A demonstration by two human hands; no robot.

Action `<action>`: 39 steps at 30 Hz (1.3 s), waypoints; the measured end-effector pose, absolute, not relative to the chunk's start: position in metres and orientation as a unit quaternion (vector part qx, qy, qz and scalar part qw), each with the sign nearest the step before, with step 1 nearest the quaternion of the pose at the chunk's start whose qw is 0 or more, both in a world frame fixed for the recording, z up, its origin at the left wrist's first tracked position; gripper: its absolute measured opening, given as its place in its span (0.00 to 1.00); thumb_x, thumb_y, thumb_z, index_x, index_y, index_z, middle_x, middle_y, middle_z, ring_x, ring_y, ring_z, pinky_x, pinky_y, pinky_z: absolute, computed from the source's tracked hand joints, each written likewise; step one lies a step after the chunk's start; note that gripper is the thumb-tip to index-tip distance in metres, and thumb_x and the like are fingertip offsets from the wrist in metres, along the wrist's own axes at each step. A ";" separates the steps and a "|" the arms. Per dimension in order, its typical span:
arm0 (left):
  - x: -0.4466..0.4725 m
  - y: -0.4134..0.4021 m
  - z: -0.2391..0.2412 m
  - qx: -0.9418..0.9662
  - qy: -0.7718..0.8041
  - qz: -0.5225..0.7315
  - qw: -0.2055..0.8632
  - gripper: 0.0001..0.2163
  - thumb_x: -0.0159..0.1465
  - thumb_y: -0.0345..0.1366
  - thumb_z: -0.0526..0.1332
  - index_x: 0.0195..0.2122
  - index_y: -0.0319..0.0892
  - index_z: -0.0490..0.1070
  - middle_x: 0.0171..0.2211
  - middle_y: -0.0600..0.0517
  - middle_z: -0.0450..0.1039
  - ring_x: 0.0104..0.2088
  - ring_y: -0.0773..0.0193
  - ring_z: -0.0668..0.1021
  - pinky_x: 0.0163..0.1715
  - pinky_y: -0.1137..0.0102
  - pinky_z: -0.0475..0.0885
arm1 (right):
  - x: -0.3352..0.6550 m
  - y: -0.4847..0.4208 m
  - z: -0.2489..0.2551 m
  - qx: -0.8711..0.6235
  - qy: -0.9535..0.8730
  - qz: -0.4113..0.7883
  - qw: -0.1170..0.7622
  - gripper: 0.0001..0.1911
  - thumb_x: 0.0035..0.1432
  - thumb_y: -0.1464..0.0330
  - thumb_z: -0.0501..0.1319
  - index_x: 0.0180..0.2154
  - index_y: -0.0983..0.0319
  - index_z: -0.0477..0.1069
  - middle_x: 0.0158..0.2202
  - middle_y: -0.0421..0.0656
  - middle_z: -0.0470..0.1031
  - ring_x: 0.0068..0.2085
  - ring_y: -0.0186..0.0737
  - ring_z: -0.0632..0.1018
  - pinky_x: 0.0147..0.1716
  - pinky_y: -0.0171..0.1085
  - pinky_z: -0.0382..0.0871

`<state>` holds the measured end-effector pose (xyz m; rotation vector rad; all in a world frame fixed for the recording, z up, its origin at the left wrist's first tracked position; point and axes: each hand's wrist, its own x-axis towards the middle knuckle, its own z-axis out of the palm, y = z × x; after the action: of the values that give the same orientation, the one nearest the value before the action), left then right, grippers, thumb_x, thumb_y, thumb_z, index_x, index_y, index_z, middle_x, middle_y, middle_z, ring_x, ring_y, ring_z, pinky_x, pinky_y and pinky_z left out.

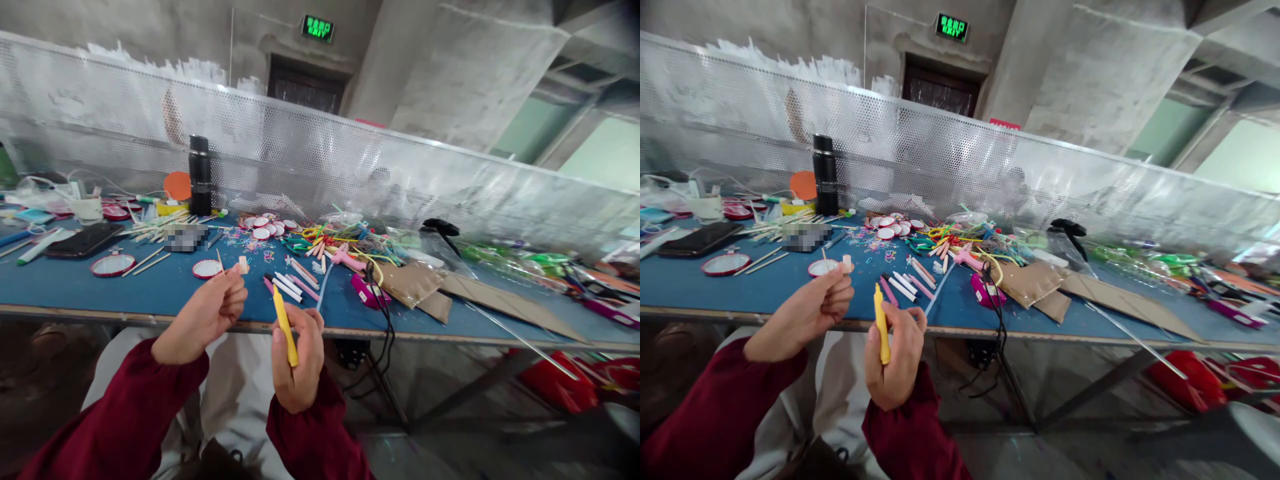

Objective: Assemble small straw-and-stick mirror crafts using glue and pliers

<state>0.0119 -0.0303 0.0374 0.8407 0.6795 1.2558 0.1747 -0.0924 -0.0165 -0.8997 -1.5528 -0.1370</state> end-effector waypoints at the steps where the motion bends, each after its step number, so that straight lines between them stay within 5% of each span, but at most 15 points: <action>1: 0.013 -0.041 0.035 0.322 0.255 0.558 0.721 0.18 0.65 0.40 0.64 0.26 0.43 0.55 0.19 0.64 0.43 0.15 0.76 0.50 0.14 0.78 0.46 | 0.169 -0.094 -0.018 -0.386 -0.672 -0.053 0.630 0.14 0.64 0.70 0.55 0.51 0.58 0.68 0.38 0.43 0.77 0.40 0.43 0.77 0.54 0.53 0.63; 11: 0.017 -0.068 0.020 0.199 0.195 0.574 0.770 0.10 0.63 0.38 0.68 0.37 0.42 0.66 0.18 0.65 0.43 0.14 0.77 0.51 0.12 0.80 0.48 | 0.149 -0.097 -0.019 -0.342 -0.708 -0.007 0.617 0.09 0.63 0.70 0.55 0.45 0.55 0.66 0.35 0.42 0.78 0.38 0.45 0.78 0.53 0.56 0.64; 39: 0.026 -0.086 0.005 0.193 0.256 0.557 0.766 0.22 0.58 0.40 0.71 0.23 0.42 0.55 0.17 0.64 0.49 0.15 0.78 0.53 0.13 0.79 0.50 | 0.150 -0.093 -0.021 -0.346 -0.698 -0.017 0.627 0.08 0.62 0.70 0.56 0.43 0.56 0.67 0.34 0.41 0.77 0.37 0.43 0.77 0.50 0.53 0.66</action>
<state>0.0261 -0.0861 0.0052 0.4185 0.5566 1.2104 0.1505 -0.0930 -0.0214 -0.7934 -1.6003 -0.0394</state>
